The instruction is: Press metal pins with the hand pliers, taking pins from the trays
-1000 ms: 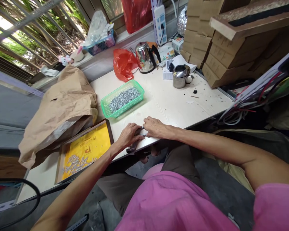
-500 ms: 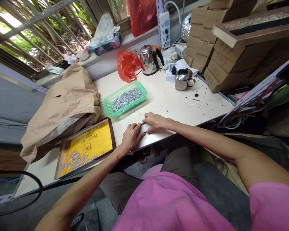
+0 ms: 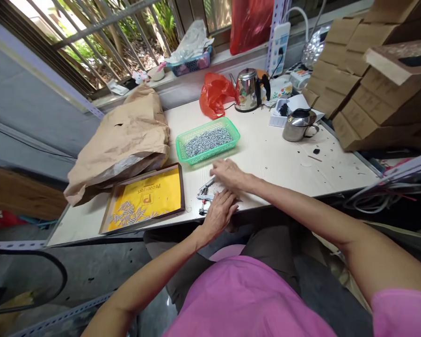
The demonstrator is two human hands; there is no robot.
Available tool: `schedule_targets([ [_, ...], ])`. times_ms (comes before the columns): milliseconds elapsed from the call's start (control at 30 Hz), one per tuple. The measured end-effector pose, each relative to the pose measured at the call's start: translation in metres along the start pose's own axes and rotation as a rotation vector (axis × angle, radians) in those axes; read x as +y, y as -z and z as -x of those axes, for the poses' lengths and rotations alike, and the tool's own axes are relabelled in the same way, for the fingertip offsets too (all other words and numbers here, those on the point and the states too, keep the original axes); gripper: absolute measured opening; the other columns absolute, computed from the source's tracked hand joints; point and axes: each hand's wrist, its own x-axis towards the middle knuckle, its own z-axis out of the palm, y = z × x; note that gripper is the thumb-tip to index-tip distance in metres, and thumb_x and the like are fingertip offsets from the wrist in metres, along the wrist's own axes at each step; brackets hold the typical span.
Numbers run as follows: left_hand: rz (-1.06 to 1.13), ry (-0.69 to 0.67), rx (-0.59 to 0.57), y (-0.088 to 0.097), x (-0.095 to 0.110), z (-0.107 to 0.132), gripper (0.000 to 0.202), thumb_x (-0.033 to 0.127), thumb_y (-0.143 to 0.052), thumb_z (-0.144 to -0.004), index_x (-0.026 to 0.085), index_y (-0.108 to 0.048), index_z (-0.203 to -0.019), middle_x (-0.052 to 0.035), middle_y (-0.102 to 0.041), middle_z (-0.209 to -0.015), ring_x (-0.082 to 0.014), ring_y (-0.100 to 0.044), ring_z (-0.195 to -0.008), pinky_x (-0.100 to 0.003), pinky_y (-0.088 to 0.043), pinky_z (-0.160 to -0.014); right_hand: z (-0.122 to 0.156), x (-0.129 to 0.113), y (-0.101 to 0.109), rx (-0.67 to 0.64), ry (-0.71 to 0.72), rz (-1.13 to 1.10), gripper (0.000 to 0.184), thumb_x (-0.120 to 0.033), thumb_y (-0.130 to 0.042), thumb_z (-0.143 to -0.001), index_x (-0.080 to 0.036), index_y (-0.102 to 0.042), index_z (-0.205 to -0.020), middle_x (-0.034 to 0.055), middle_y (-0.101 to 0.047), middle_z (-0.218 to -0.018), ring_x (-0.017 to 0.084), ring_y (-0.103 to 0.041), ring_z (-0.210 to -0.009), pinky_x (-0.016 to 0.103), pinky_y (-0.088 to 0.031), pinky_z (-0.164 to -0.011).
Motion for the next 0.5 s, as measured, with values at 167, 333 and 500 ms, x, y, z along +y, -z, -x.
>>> schedule_targets([
  [167,0.077,-0.064,-0.038,0.003,0.012,0.024,0.031,0.033,-0.046,-0.095,0.014,-0.06,-0.115,-0.0145,-0.067,-0.11,-0.0283,-0.062,-0.105,-0.044,-0.05,-0.092,-0.005,-0.06,-0.015,-0.083,0.45,-0.037,0.015,-0.024,-0.058,-0.088,-0.021,-0.071,-0.082,0.0088,-0.061,-0.098,0.024,-0.046,-0.097,0.034,-0.034,-0.073],
  [333,-0.006,-0.215,0.075,0.042,0.005,0.079,0.022,0.027,-0.047,-0.094,0.018,-0.065,-0.103,-0.0086,-0.069,-0.1,-0.0185,-0.062,-0.094,-0.031,-0.051,-0.085,-0.011,-0.074,-0.037,-0.01,0.483,-0.201,0.016,-0.021,-0.052,-0.09,-0.018,-0.066,-0.082,0.0092,-0.063,-0.093,0.022,-0.052,-0.092,0.034,-0.04,-0.076],
  [500,-0.328,0.448,0.31,0.124,-0.084,0.11,0.029,0.026,-0.04,-0.096,0.02,-0.068,-0.094,-0.0072,-0.067,-0.089,-0.0191,-0.059,-0.087,-0.032,-0.048,-0.08,-0.024,-0.065,0.0,0.348,0.335,-0.547,0.02,-0.025,-0.044,-0.095,-0.018,-0.062,-0.096,0.0072,-0.065,-0.09,0.019,-0.059,-0.086,0.033,-0.048,-0.078],
])
